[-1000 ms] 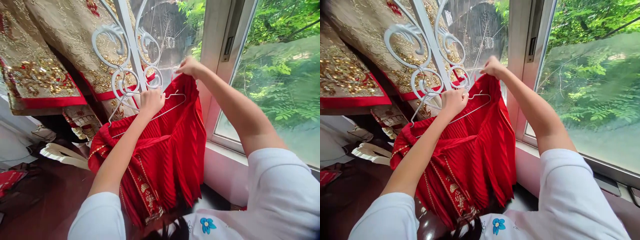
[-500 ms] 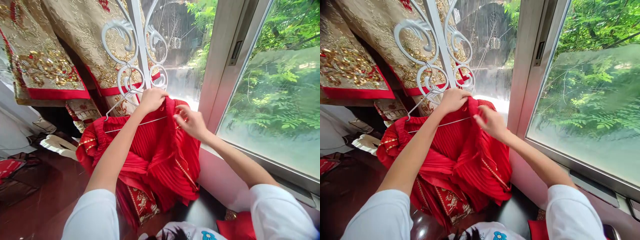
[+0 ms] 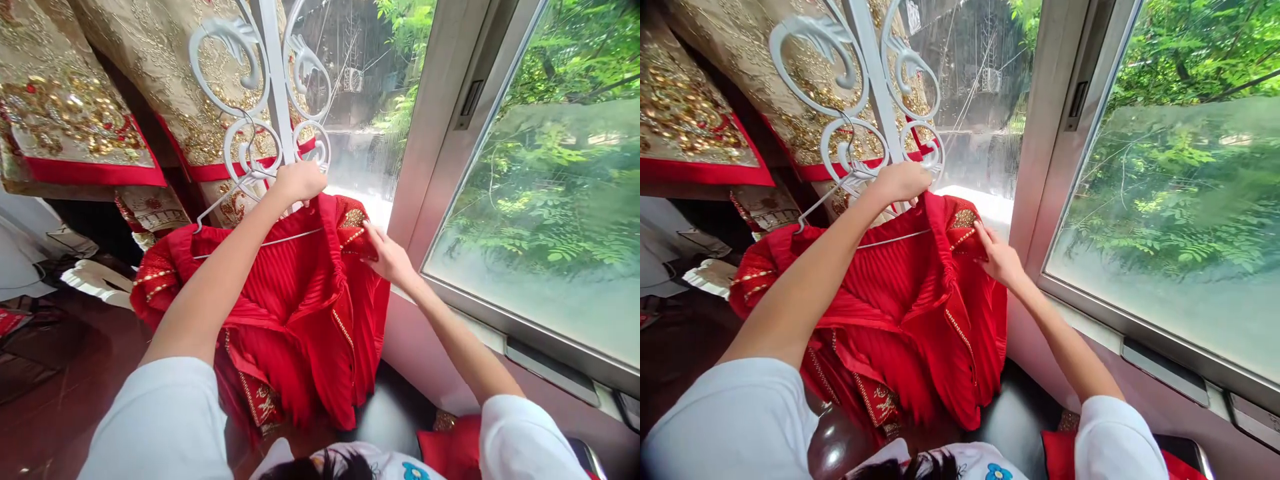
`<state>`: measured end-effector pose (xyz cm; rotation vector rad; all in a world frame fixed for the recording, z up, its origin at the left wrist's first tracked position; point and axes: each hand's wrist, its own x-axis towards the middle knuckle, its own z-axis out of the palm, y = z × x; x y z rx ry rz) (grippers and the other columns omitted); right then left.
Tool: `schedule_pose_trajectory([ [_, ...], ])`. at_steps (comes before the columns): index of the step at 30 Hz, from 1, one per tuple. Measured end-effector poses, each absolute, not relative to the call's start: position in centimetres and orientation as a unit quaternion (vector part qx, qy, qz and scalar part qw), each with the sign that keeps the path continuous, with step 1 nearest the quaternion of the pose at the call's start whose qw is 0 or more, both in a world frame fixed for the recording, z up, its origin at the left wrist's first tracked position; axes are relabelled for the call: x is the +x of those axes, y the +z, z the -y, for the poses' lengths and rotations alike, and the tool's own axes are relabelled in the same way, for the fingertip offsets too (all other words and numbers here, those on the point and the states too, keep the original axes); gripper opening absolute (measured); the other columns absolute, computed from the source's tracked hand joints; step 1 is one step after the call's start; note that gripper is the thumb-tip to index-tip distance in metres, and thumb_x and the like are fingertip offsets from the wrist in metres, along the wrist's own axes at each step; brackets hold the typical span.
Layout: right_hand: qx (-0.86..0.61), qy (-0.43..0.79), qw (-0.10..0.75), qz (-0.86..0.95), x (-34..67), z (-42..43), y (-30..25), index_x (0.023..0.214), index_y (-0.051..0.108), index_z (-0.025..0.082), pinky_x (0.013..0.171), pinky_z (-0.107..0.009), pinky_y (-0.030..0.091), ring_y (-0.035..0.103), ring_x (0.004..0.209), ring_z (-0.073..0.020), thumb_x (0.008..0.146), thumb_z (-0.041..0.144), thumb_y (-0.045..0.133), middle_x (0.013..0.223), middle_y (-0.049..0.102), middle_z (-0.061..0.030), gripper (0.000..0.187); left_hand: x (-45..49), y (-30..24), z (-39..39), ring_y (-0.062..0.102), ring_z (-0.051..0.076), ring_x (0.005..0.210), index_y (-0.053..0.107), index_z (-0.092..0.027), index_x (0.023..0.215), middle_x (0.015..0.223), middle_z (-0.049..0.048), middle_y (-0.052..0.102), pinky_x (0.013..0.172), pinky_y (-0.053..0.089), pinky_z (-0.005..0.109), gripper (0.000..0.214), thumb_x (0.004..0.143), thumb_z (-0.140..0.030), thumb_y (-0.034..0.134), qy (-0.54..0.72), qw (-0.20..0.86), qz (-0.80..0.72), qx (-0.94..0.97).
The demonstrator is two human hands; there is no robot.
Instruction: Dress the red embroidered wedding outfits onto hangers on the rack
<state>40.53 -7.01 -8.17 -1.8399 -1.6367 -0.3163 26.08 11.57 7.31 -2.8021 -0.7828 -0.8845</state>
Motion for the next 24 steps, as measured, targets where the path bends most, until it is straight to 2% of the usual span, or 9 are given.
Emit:
schedule_pose_trajectory([
  [2, -0.748, -0.164, 0.295, 0.571, 39.4, 8.4, -8.9, 0.143, 0.034, 0.024, 0.076, -0.038, 0.051, 0.06, 0.101, -0.0283, 0.08, 0.018, 0.047, 0.128, 0.053, -0.0115, 0.065, 26.2, 7.1, -11.5, 0.057, 0.024, 0.067, 0.068, -0.017, 0.066, 0.042, 0.0046, 0.047, 0.072, 0.043, 0.036, 0.03, 0.075, -0.042, 0.053, -0.258, 0.074, 0.27, -0.925],
  [4, -0.757, -0.206, 0.331, 0.524, 38.5, 9.7, -9.2, 0.135, 0.045, 0.024, 0.074, -0.035, 0.051, 0.062, 0.095, -0.026, 0.08, 0.016, 0.044, 0.116, 0.06, -0.0098, 0.055, 26.0, 7.1, -10.9, 0.058, 0.025, 0.07, 0.067, -0.019, 0.062, 0.044, 0.0042, 0.046, 0.075, 0.042, 0.038, 0.035, 0.071, -0.051, 0.057, -0.226, 0.102, 0.28, -0.927],
  [6, -0.753, -0.254, 0.367, 0.483, 37.4, 10.8, -9.9, 0.124, 0.053, 0.023, 0.074, -0.034, 0.05, 0.061, 0.095, -0.0256, 0.081, 0.017, 0.043, 0.108, 0.062, -0.0099, 0.045, 25.8, 7.1, -10.3, 0.059, 0.027, 0.073, 0.066, -0.018, 0.059, 0.047, 0.0046, 0.047, 0.076, 0.042, 0.04, 0.039, 0.07, -0.055, 0.059, -0.205, 0.116, 0.293, -0.927],
  [8, -0.757, -0.263, 0.336, 0.494, 35.9, 11.5, -11.3, 0.109, 0.06, 0.023, 0.071, -0.033, 0.048, 0.061, 0.089, -0.0247, 0.082, 0.016, 0.041, 0.098, 0.064, -0.0103, 0.034, 25.9, 7.0, -10.0, 0.059, 0.028, 0.076, 0.067, -0.018, 0.06, 0.049, 0.0052, 0.048, 0.077, 0.042, 0.041, 0.039, 0.071, -0.054, 0.06, -0.203, 0.109, 0.3, -0.926],
  [12, -0.703, -0.028, 0.133, 0.698, 32.6, 11.9, -14.6, 0.076, 0.062, 0.024, 0.055, -0.026, 0.041, 0.06, 0.067, -0.0167, 0.076, 0.006, 0.042, 0.08, 0.065, -0.0039, 0.027, 26.0, 6.5, -9.8, 0.059, 0.028, 0.084, 0.07, -0.018, 0.072, 0.064, 0.0071, 0.058, 0.078, 0.042, 0.04, 0.029, 0.07, -0.047, 0.065, -0.259, 0.074, 0.265, -0.926],
  [14, -0.644, 0.087, 0.11, 0.752, 31.8, 11.9, -14.4, 0.073, 0.061, 0.022, 0.053, -0.023, 0.038, 0.06, 0.067, -0.0142, 0.072, 0.004, 0.046, 0.077, 0.064, -0.0006, 0.024, 25.0, 6.0, -9.1, 0.058, 0.026, 0.092, 0.07, -0.021, 0.087, 0.081, 0.0079, 0.064, 0.081, 0.043, 0.038, 0.025, 0.075, -0.041, 0.062, -0.305, 0.056, 0.233, -0.922],
  [16, -0.624, 0.071, 0.208, 0.75, 31.9, 12.0, -12.4, 0.075, 0.06, 0.022, 0.056, -0.023, 0.04, 0.06, 0.07, -0.0134, 0.076, 0.006, 0.046, 0.077, 0.063, -0.0003, 0.021, 22.4, 5.6, -8.0, 0.056, 0.025, 0.102, 0.066, -0.023, 0.103, 0.1, 0.0077, 0.065, 0.085, 0.043, 0.037, 0.027, 0.083, -0.036, 0.053, -0.367, 0.051, 0.22, -0.903],
  [20, -0.598, -0.166, 0.441, 0.648, 34.8, 11.2, -5.3, 0.085, 0.06, 0.024, 0.059, -0.028, 0.045, 0.057, 0.067, -0.0152, 0.085, 0.02, 0.049, 0.079, 0.062, -0.0035, 0.012, 12.7, 4.1, -5.5, 0.052, 0.024, 0.113, 0.059, -0.022, 0.114, 0.119, 0.007, 0.06, 0.093, 0.041, 0.039, 0.032, 0.091, -0.033, 0.039, -0.484, 0.104, 0.316, -0.809],
  [24, -0.523, -0.256, 0.421, 0.695, 38.1, 6.6, 0.2, 0.104, 0.062, 0.026, 0.08, -0.038, 0.049, 0.06, 0.093, -0.0229, 0.081, 0.035, 0.061, 0.104, 0.063, -0.0085, 0.025, 4.2, 1.4, -4.1, 0.058, 0.027, 0.1, 0.063, -0.018, 0.099, 0.102, 0.0088, 0.064, 0.091, 0.042, 0.042, 0.032, 0.091, -0.038, 0.039, -0.497, 0.172, 0.476, -0.704],
])
